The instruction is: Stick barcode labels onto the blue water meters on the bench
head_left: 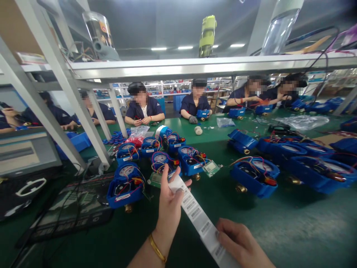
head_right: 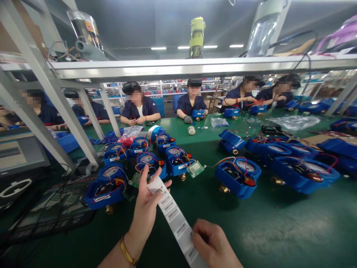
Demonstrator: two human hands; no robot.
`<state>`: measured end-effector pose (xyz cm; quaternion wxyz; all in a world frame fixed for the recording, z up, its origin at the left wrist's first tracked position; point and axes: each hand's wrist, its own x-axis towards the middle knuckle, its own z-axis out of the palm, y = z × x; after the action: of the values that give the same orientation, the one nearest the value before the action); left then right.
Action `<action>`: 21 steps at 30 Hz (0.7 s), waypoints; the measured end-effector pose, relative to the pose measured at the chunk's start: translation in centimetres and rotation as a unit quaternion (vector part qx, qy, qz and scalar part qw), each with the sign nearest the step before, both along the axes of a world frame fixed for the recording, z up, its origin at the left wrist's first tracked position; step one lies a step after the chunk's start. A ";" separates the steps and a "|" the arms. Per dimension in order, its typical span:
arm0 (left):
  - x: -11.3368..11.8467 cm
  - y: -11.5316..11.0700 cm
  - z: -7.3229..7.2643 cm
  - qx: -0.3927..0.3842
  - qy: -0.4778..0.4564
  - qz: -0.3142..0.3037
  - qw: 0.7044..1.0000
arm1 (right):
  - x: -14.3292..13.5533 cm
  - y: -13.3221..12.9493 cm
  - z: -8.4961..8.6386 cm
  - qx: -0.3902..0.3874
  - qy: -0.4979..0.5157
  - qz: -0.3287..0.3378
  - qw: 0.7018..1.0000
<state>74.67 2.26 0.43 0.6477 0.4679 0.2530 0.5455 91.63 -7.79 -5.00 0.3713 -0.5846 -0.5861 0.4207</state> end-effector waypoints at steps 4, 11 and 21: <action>0.1 0.0 0.1 -0.002 0.003 0.003 1.000 | -0.1 -0.1 0.4 -0.006 -0.003 -0.007 1.000; 0.0 -0.1 -0.1 -0.011 0.003 -0.004 1.000 | -0.2 -0.1 0.2 -0.011 0.000 -0.021 1.000; 0.1 -0.4 -0.3 -0.027 0.007 -0.008 1.000 | -0.4 -0.2 1.3 -0.035 0.013 -0.012 0.999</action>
<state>74.77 1.90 0.15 0.6624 0.4562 0.2684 0.5303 91.20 -7.95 -3.71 0.3633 -0.5988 -0.5593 0.4435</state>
